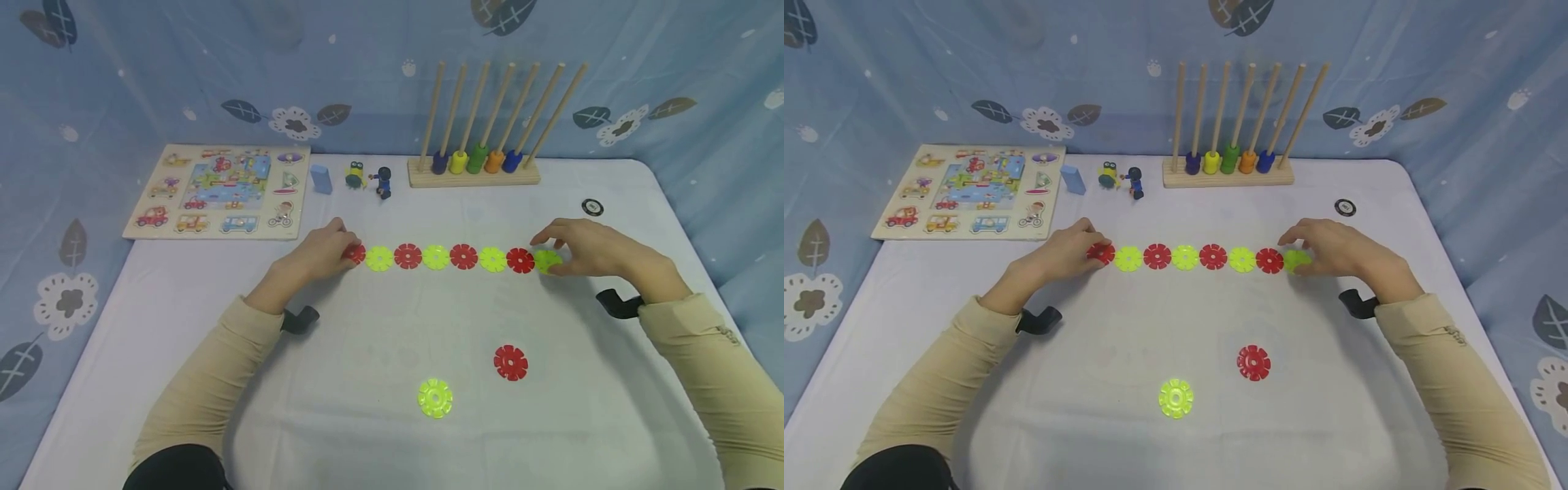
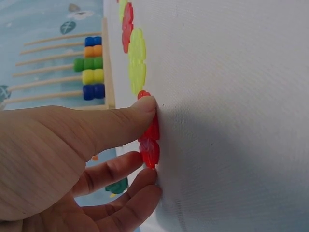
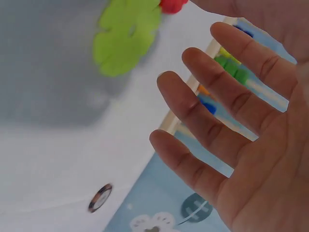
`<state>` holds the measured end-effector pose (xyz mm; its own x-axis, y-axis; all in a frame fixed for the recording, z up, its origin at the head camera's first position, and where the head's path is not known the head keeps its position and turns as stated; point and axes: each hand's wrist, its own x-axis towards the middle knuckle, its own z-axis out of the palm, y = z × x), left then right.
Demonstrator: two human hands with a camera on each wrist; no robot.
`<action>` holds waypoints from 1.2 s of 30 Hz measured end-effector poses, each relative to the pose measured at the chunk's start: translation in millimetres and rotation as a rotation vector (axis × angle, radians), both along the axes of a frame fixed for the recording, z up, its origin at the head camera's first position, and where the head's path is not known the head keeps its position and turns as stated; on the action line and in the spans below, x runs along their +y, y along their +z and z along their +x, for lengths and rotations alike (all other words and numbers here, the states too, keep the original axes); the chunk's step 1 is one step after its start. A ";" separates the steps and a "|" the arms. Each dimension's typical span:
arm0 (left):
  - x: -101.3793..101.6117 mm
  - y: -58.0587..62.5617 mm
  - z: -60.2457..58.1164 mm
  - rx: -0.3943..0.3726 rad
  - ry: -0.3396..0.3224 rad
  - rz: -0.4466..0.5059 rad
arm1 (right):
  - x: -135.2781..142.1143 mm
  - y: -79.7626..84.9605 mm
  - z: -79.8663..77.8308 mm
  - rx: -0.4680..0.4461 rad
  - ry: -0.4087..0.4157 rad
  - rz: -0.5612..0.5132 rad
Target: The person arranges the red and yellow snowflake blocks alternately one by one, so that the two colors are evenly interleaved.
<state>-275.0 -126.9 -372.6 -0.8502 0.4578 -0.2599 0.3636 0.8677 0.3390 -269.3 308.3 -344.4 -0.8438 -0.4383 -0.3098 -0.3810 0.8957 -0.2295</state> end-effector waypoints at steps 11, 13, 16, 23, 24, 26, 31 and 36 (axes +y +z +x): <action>0.8 -0.1 -0.8 -0.011 0.004 -0.003 | -31.5 -3.5 27.7 0.041 0.157 0.027; 0.7 -0.1 -0.9 -0.010 0.002 -0.004 | -37.7 -3.6 36.0 0.047 0.183 0.020; 0.7 -0.2 -1.1 -0.015 0.005 -0.007 | -46.5 -3.8 49.6 0.048 0.214 0.017; -0.1 -0.4 -0.3 -0.011 0.005 -0.008 | -64.1 -7.7 80.8 -0.006 0.295 0.024; -0.5 -0.4 0.0 -0.006 0.002 -0.007 | -65.9 -8.0 84.9 -0.017 0.307 0.021; -0.9 -0.5 0.8 0.004 -0.004 -0.004 | -69.2 -8.6 92.6 -0.030 0.333 0.016; 0.0 -0.3 2.2 0.010 -0.005 0.001 | -74.9 -12.1 108.7 -0.001 0.409 0.012; -0.4 -1.2 2.2 0.009 0.000 0.007 | -78.6 -16.6 120.0 0.060 0.453 0.032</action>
<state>-272.7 -127.3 -373.8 -0.8523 0.4600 -0.2490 0.3671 0.8652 0.3416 -149.3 229.6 -361.0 -0.5862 -0.7581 -0.2858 -0.7477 0.6420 -0.1696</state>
